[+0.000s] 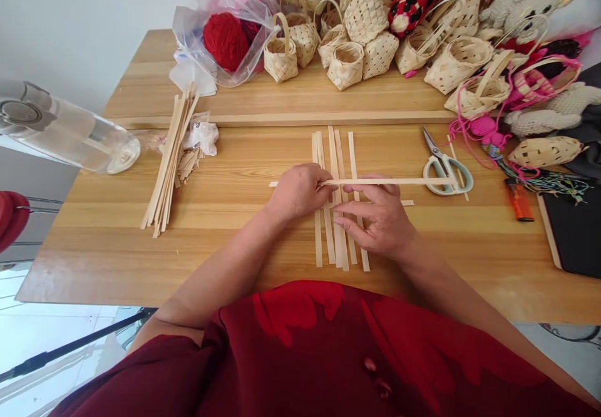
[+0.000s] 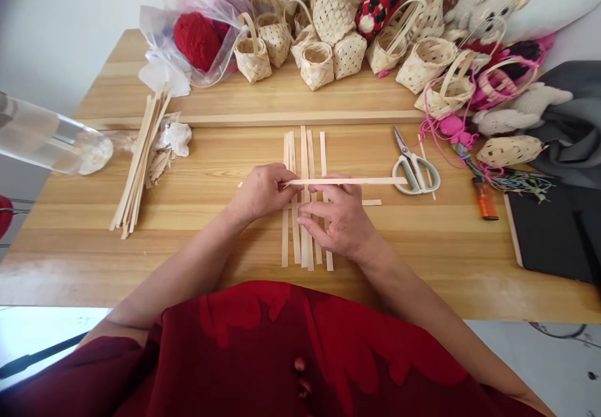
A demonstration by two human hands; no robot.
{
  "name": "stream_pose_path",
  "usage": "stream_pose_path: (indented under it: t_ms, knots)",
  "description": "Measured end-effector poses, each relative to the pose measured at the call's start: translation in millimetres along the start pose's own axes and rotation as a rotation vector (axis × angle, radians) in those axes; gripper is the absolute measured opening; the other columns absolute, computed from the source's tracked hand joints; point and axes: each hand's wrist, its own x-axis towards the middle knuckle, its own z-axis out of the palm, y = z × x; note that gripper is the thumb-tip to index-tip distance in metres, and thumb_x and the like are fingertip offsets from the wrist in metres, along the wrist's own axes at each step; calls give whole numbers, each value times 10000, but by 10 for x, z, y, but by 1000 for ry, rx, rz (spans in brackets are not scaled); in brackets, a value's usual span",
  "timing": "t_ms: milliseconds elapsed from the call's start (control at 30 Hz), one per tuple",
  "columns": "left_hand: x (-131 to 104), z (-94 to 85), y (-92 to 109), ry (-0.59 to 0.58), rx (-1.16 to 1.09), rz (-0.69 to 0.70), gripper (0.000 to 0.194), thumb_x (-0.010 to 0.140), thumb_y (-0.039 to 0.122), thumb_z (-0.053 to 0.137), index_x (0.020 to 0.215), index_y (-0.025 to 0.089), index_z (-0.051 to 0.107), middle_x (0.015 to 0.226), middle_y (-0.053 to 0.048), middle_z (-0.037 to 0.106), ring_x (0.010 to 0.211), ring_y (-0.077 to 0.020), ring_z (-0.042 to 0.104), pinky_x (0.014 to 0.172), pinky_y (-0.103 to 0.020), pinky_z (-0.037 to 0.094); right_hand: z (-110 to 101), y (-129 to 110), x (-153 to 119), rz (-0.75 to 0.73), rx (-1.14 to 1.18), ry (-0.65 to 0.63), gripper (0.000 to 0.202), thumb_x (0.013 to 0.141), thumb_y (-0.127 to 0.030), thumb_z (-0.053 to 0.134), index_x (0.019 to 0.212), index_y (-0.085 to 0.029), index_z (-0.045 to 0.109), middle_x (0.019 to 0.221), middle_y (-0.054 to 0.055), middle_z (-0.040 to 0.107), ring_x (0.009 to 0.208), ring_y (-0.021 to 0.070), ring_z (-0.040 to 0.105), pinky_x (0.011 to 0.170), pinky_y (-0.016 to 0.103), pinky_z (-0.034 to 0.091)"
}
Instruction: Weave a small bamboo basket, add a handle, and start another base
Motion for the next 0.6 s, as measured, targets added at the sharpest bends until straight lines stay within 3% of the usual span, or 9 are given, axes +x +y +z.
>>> stream_pose_path:
  t_ms: [267,433,600]
  knots:
    - [-5,-9,-9,-33,-18,43,169,888,234,647,870,211,814,850,-41,652,766,-171,614,673,-298,443,28,3,-31,-23,-25,-46,154,891,-382,707,887,-315,845,1161,60,722,1289,358,496,1131,543,371]
    - [-5,-12,2,-27,-30,47,174,881,232,642,804,202,796,832,-42,645,783,-176,617,677,-297,446,52,12,-45,-47,-18,-43,144,900,-342,701,901,-311,842,1196,52,716,1288,346,503,1145,529,384]
    - [-18,-15,-4,-19,-23,54,185,860,200,621,873,212,805,842,-43,656,790,-181,618,685,-297,457,54,3,-21,-2,37,-97,147,894,-341,702,936,-327,843,1225,48,726,1273,338,541,1150,537,387]
